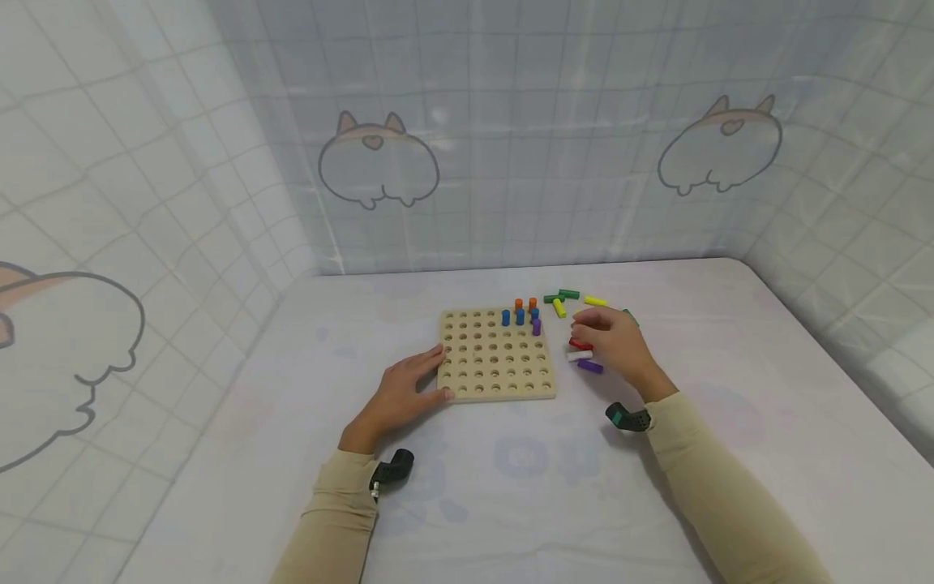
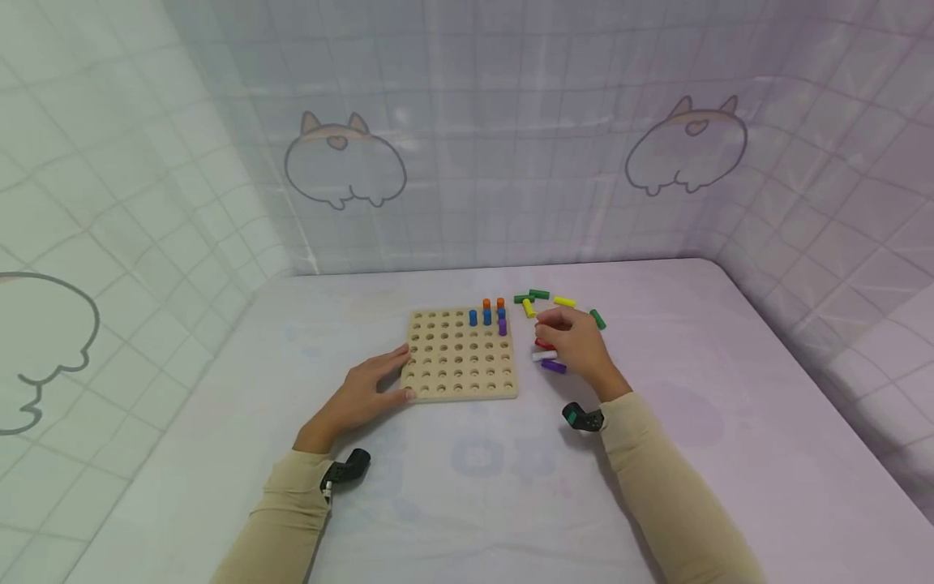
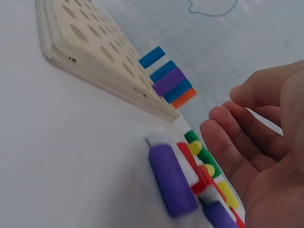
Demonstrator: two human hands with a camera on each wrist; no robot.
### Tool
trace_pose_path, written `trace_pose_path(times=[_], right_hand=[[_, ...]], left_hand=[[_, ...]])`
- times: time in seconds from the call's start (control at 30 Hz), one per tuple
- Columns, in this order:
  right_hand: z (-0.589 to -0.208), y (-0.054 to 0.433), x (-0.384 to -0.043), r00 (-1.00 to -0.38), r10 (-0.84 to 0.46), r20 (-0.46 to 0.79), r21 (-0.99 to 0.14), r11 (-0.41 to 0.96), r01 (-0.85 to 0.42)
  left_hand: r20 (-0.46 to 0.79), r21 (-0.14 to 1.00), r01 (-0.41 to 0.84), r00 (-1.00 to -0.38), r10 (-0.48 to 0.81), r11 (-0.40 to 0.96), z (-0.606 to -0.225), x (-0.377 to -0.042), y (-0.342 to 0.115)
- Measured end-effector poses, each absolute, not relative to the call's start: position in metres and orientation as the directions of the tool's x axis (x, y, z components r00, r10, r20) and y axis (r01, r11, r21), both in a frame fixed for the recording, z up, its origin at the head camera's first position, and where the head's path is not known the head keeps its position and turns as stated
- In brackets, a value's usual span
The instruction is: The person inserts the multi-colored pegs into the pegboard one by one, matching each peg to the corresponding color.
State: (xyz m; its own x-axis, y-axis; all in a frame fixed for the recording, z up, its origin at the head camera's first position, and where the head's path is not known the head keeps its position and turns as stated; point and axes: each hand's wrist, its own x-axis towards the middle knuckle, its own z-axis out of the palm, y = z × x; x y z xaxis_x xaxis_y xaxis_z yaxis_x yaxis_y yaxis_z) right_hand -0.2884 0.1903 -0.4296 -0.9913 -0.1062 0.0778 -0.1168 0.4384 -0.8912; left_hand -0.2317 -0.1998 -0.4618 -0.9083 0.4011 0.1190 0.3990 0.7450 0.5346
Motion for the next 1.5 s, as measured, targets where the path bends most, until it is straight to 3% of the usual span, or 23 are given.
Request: trace_pose_path(times=[0.6, 1.17, 1.5], right_hand=[[-0.435, 0.221, -0.268, -0.989, -0.144, -0.017, -0.901, 0.432, -0.047], [-0.441, 0.217, -0.258, -0.988, -0.150, -0.030, -0.749, 0.658, -0.078], [-0.443, 0.214, -0.257, -0.984, -0.178, -0.021, -0.684, 0.720, -0.116]], left_hand=[[0.117, 0.538, 0.394, -0.910, 0.397, 0.745, -0.459, -0.231, -0.200], [0.120, 0.540, 0.400, -0.907, 0.403, 0.740, -0.456, -0.231, -0.200], [0.127, 0.530, 0.410, -0.904, 0.408, 0.743, -0.456, -0.231, -0.200]])
